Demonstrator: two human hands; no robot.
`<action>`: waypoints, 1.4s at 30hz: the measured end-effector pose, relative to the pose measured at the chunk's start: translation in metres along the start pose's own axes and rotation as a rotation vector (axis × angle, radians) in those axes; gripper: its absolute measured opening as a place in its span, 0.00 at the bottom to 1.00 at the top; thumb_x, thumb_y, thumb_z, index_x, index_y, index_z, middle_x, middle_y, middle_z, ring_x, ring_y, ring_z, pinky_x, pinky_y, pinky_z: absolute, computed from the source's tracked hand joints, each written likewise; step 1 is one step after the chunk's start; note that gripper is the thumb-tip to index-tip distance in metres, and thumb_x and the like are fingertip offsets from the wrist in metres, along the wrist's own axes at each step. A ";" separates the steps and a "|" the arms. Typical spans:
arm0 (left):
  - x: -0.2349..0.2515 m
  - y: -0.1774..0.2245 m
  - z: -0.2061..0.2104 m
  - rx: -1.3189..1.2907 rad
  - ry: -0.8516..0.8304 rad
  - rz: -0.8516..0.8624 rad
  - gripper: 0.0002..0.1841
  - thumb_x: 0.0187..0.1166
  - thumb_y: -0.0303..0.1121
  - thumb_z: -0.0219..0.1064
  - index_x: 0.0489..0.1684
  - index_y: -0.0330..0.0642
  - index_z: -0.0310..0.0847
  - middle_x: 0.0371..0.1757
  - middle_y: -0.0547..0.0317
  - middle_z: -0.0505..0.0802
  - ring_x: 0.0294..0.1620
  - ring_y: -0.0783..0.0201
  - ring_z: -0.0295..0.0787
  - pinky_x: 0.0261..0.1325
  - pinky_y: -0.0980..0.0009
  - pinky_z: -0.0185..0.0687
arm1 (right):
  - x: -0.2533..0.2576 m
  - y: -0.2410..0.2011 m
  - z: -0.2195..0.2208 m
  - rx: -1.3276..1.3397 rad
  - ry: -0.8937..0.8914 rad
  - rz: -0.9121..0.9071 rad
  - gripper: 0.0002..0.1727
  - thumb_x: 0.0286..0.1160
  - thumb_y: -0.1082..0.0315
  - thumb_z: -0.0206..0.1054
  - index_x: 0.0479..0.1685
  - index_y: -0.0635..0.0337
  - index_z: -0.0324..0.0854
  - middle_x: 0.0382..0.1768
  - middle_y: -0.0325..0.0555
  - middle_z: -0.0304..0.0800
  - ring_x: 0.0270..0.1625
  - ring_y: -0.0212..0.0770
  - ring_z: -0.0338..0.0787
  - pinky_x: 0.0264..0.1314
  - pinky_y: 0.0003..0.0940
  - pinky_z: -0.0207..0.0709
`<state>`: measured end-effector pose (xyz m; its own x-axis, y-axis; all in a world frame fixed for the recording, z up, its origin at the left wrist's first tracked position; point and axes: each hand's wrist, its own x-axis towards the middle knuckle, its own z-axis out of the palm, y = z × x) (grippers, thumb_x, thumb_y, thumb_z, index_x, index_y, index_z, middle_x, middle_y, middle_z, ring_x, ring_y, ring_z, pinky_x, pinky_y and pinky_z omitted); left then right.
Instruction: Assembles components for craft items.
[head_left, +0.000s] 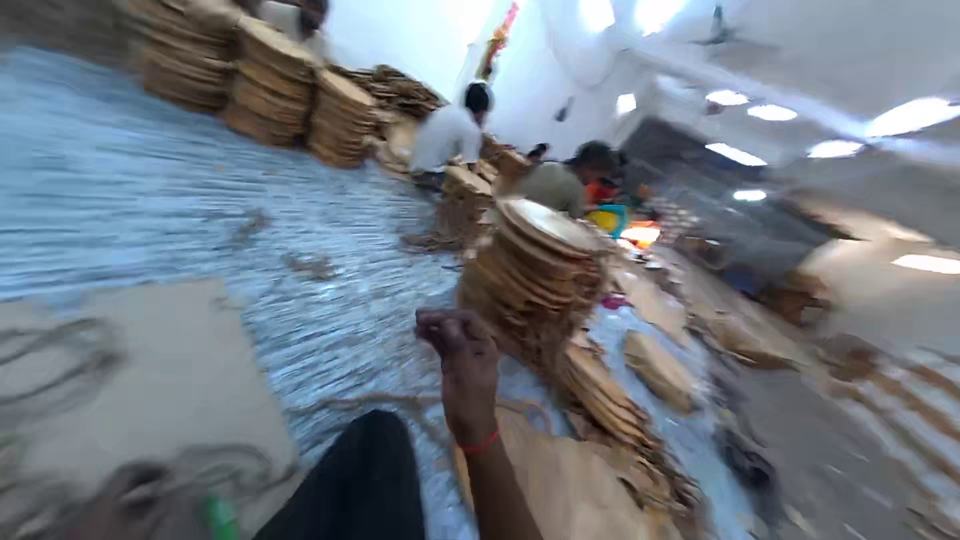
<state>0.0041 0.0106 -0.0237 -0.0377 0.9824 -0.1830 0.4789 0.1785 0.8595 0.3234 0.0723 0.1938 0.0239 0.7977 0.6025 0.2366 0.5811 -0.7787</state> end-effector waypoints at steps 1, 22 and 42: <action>0.003 -0.001 0.005 -0.055 0.030 -0.013 0.26 0.76 0.28 0.73 0.71 0.24 0.73 0.65 0.27 0.86 0.61 0.34 0.88 0.66 0.38 0.82 | -0.012 0.020 0.024 0.046 -0.047 0.138 0.12 0.86 0.66 0.61 0.57 0.63 0.83 0.50 0.46 0.95 0.51 0.38 0.95 0.56 0.35 0.90; 0.034 -0.019 0.023 -0.090 0.006 -0.220 0.12 0.84 0.35 0.71 0.58 0.39 0.85 0.50 0.47 0.93 0.41 0.54 0.92 0.49 0.53 0.89 | -0.096 0.202 0.177 -0.203 -1.155 0.473 0.13 0.83 0.60 0.69 0.56 0.54 0.94 0.47 0.50 0.97 0.50 0.47 0.94 0.62 0.55 0.82; 0.042 -0.036 0.048 0.153 0.043 -0.345 0.12 0.86 0.35 0.66 0.58 0.40 0.89 0.60 0.39 0.87 0.58 0.44 0.87 0.63 0.44 0.81 | -0.106 0.198 0.205 -0.646 -1.291 0.532 0.13 0.84 0.59 0.66 0.60 0.48 0.91 0.58 0.52 0.93 0.65 0.57 0.90 0.64 0.62 0.80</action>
<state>0.0273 0.0426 -0.0853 -0.2550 0.8679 -0.4262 0.5568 0.4922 0.6691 0.1686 0.1357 -0.0597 -0.5105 0.6737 -0.5343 0.8493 0.2979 -0.4358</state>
